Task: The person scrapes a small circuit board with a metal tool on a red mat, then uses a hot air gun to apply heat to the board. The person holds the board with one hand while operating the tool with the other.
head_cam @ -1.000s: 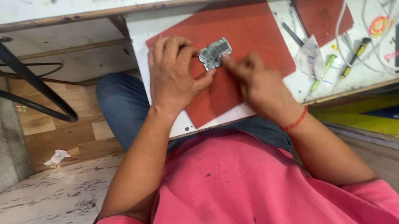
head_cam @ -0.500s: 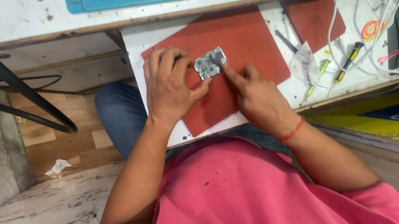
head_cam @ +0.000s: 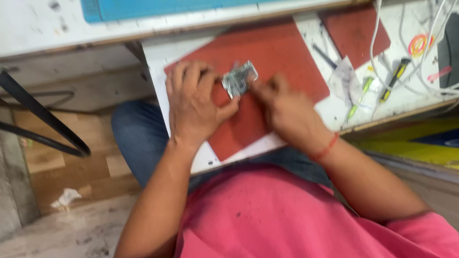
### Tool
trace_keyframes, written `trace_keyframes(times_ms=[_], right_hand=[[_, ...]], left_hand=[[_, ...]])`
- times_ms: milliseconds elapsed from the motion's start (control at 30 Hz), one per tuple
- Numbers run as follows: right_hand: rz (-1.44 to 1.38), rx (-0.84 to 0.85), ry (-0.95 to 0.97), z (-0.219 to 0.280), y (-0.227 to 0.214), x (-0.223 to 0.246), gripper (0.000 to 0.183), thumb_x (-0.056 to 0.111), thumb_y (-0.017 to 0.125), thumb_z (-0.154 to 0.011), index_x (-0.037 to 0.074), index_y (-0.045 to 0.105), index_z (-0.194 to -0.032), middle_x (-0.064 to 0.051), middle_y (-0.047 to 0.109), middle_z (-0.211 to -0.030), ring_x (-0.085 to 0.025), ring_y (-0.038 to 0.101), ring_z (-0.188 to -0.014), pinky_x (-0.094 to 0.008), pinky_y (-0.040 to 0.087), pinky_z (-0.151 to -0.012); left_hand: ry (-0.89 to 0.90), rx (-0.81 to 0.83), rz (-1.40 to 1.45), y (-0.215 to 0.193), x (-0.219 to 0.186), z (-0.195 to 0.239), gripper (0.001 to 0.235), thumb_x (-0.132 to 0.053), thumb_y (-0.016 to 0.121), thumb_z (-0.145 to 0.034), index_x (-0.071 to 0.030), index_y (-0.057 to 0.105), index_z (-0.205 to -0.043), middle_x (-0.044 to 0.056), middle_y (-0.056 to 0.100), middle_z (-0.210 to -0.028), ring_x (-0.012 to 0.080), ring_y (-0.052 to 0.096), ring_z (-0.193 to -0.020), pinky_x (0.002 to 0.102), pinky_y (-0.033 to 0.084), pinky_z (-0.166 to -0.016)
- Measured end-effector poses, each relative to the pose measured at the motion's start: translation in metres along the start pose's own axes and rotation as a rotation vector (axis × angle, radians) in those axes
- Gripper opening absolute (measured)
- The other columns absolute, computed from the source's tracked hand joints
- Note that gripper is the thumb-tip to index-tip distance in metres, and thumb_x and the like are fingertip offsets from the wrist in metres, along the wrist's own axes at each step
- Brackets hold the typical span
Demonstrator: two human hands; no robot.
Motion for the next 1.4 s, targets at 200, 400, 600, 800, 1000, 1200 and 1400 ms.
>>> trace_keyframes(times_ms=[200, 400, 600, 800, 1000, 1200, 1400], right_hand=[[-0.028, -0.1, 0.084, -0.006, -0.014, -0.002, 0.048, 0.006, 0.054, -0.098, 0.017, 0.059, -0.144, -0.016, 0.063, -0.106, -0.039, 0.067, -0.077, -0.05, 0.054, -0.064], [-0.046, -0.15, -0.131, -0.005, -0.012, 0.003, 0.055, 0.002, 0.055, -0.089, 0.019, 0.064, -0.14, -0.016, 0.065, -0.112, -0.039, 0.068, -0.083, -0.048, 0.056, -0.069], [-0.118, -0.092, -0.121, -0.014, -0.02, 0.019, 0.048, 0.006, 0.058, -0.095, 0.022, 0.065, -0.14, -0.014, 0.064, -0.104, -0.037, 0.069, -0.082, -0.047, 0.056, -0.068], [-0.097, -0.005, -0.082, -0.007, -0.008, 0.013, 0.054, 0.004, 0.057, -0.091, 0.022, 0.064, -0.142, -0.015, 0.065, -0.104, -0.037, 0.067, -0.08, -0.048, 0.055, -0.068], [-0.115, -0.124, -0.211, -0.007, -0.005, 0.014, 0.042, 0.03, 0.079, -0.073, 0.015, 0.065, -0.11, -0.01, 0.064, -0.098, -0.034, 0.066, -0.087, -0.043, 0.055, -0.074], [-0.172, -0.137, -0.028, -0.008, -0.008, 0.018, 0.035, 0.014, 0.065, -0.103, 0.017, 0.068, -0.138, -0.013, 0.065, -0.1, -0.032, 0.067, -0.078, -0.043, 0.054, -0.067], [-0.107, -0.154, -0.041, 0.001, -0.011, 0.014, 0.034, 0.014, 0.065, -0.104, 0.017, 0.07, -0.138, -0.016, 0.065, -0.1, -0.035, 0.067, -0.083, -0.044, 0.054, -0.072]], left_hand=[[0.003, -0.025, 0.028, 0.0, 0.001, 0.002, 0.045, -0.032, 0.092, -0.066, -0.008, 0.068, -0.096, 0.006, 0.06, -0.114, 0.03, 0.053, -0.115, 0.048, 0.04, -0.101], [0.024, -0.009, 0.005, 0.003, 0.004, -0.002, 0.045, -0.032, 0.093, -0.066, -0.008, 0.069, -0.096, 0.007, 0.06, -0.113, 0.0311, 0.053, -0.114, 0.048, 0.04, -0.099], [0.018, -0.033, 0.041, -0.006, 0.003, -0.007, 0.046, -0.033, 0.09, -0.066, -0.009, 0.069, -0.1, 0.005, 0.06, -0.114, 0.0282, 0.054, -0.115, 0.048, 0.041, -0.103], [0.086, -0.069, 0.033, -0.019, -0.01, -0.002, 0.048, -0.03, 0.091, -0.069, -0.006, 0.071, -0.105, 0.006, 0.061, -0.113, 0.0292, 0.056, -0.112, 0.051, 0.041, -0.104], [0.162, -0.03, 0.833, -0.064, -0.083, -0.008, 0.039, -0.027, 0.085, -0.09, -0.01, 0.069, -0.122, 0.005, 0.066, -0.125, 0.0212, 0.063, -0.115, 0.032, 0.052, -0.101], [0.219, 0.474, 1.567, -0.113, -0.189, -0.011, 0.041, -0.03, 0.082, -0.095, -0.01, 0.068, -0.128, 0.004, 0.067, -0.127, 0.0185, 0.063, -0.114, 0.03, 0.052, -0.102], [0.184, 0.322, 1.628, -0.109, -0.195, -0.01, 0.042, -0.033, 0.083, -0.092, -0.01, 0.068, -0.124, 0.005, 0.067, -0.123, 0.0208, 0.063, -0.113, 0.033, 0.051, -0.101]])
Point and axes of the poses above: each hand's wrist, its own z-axis away from the middle knuckle, its own y-axis out of the palm, x = y × z, the point moved 7 cm from there along -z, towards the middle knuckle
